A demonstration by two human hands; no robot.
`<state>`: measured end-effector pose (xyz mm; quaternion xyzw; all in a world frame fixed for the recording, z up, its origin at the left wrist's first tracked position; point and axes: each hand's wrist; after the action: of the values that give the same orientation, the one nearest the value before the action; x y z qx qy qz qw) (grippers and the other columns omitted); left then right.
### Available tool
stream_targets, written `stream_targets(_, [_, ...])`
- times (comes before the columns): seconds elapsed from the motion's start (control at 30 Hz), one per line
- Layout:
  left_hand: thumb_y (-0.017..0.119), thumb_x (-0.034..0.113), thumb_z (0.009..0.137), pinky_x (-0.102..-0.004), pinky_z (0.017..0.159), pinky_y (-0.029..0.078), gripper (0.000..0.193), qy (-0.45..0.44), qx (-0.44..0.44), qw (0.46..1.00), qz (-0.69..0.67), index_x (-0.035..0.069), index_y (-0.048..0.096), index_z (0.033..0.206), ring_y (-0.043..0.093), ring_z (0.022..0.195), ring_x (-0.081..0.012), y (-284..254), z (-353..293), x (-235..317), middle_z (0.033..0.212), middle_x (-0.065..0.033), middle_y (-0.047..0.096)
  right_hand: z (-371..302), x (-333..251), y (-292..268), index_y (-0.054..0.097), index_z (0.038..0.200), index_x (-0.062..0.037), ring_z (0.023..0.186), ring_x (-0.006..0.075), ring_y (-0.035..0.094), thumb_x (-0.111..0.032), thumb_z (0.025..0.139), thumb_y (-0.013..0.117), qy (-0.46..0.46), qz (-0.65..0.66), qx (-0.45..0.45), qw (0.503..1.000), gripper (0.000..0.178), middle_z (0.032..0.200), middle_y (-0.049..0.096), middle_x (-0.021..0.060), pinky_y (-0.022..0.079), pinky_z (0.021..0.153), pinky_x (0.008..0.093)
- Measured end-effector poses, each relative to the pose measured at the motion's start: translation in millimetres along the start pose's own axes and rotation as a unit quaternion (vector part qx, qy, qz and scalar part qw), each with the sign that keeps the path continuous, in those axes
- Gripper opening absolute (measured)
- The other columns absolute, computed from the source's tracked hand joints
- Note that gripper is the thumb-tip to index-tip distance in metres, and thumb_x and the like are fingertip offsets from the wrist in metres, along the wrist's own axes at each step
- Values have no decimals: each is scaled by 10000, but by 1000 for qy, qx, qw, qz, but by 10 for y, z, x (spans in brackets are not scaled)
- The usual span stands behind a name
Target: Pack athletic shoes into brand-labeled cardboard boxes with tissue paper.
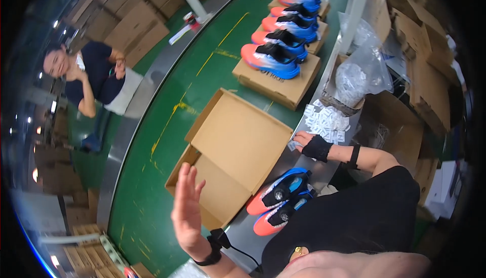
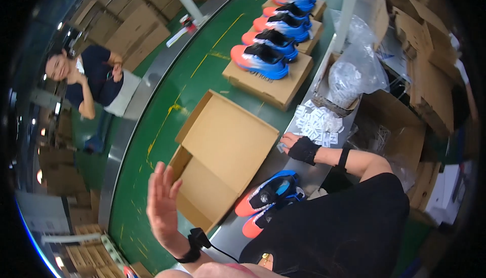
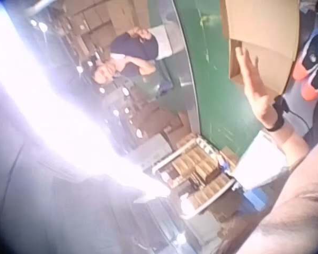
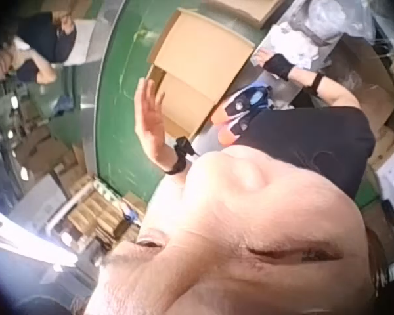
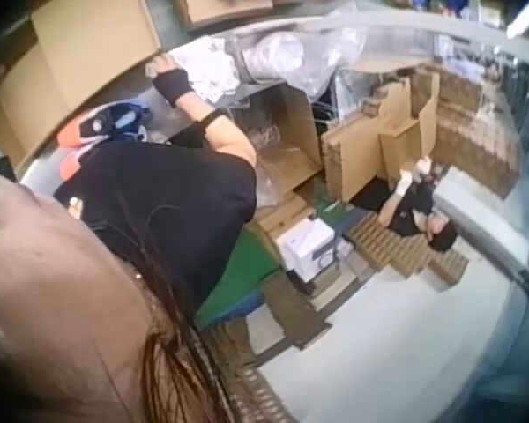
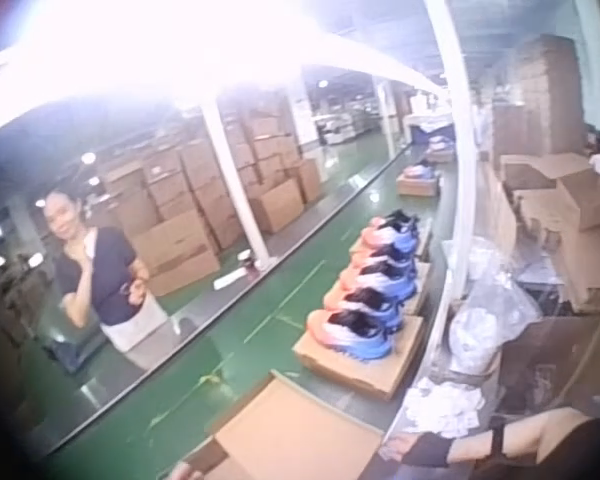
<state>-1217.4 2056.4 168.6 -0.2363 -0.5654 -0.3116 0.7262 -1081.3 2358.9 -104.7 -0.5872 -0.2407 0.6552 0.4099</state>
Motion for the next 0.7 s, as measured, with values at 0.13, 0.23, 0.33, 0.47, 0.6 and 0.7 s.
stream_targets(0.13, [664, 316, 687, -371, 957, 282, 757, -160, -291, 942, 40, -44, 316, 1254, 401, 1150, -301, 3, -23, -64, 1200, -228, 433, 33, -26, -96, 470, 1043, -65, 807, 324, 569, -233, 724, 571, 72, -52, -140, 986, 374, 1071, 439, 172, 475, 682, 385])
stream_targets(0.23, [646, 242, 718, -374, 933, 329, 684, -202, -120, 963, -135, -17, 319, 1260, 464, 1079, -291, 288, -276, -348, 1133, -213, 489, -95, -76, 36, 404, 1146, -62, 796, 396, 563, -232, 723, 563, 93, -81, -222, 967, 483, 1181, 330, 310, 485, 675, 414])
stream_targets(0.33, [614, 355, 746, -337, 814, 426, 682, -299, -142, 933, 143, 5, 326, 1256, 531, 985, -275, 453, -353, -730, 1098, -178, 519, -346, 170, 365, 482, 1013, -97, 678, 356, 580, -137, 728, 511, 76, -133, -163, 975, 289, 1123, 411, 250, 492, 570, 396])
stream_targets(0.47, [629, 356, 718, -369, 817, 418, 632, -281, -212, 847, 399, -12, 399, 1179, 497, 988, -362, 488, -267, -594, 1102, -252, 471, -483, 157, 334, 508, 924, -99, 645, 313, 554, -144, 744, 513, 36, -72, -94, 992, 186, 887, 488, 128, 464, 520, 402])
stream_targets(0.6, [630, 353, 712, -369, 861, 391, 660, -123, -68, 909, 392, -13, 381, 1201, 464, 1049, -357, 419, -383, -493, 1156, -239, 444, -514, 143, 397, 539, 851, -84, 633, 319, 556, -147, 740, 528, 3, -63, -81, 995, 129, 905, 493, 119, 465, 560, 404])
stream_targets(0.7, [644, 323, 703, -382, 898, 360, 695, 45, 170, 930, 324, 20, 330, 1244, 415, 1102, -359, 482, -297, -244, 1205, -243, 395, -486, 118, 398, 562, 836, -78, 653, 324, 567, -151, 736, 535, 25, -88, -63, 994, 126, 1005, 484, 123, 467, 580, 404])
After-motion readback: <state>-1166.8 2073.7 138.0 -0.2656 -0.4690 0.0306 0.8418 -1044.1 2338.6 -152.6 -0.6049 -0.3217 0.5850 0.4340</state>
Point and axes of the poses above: each hand's wrist, its own z-axis towards the middle knuckle, its own y-axis out of the palm, x = y × z
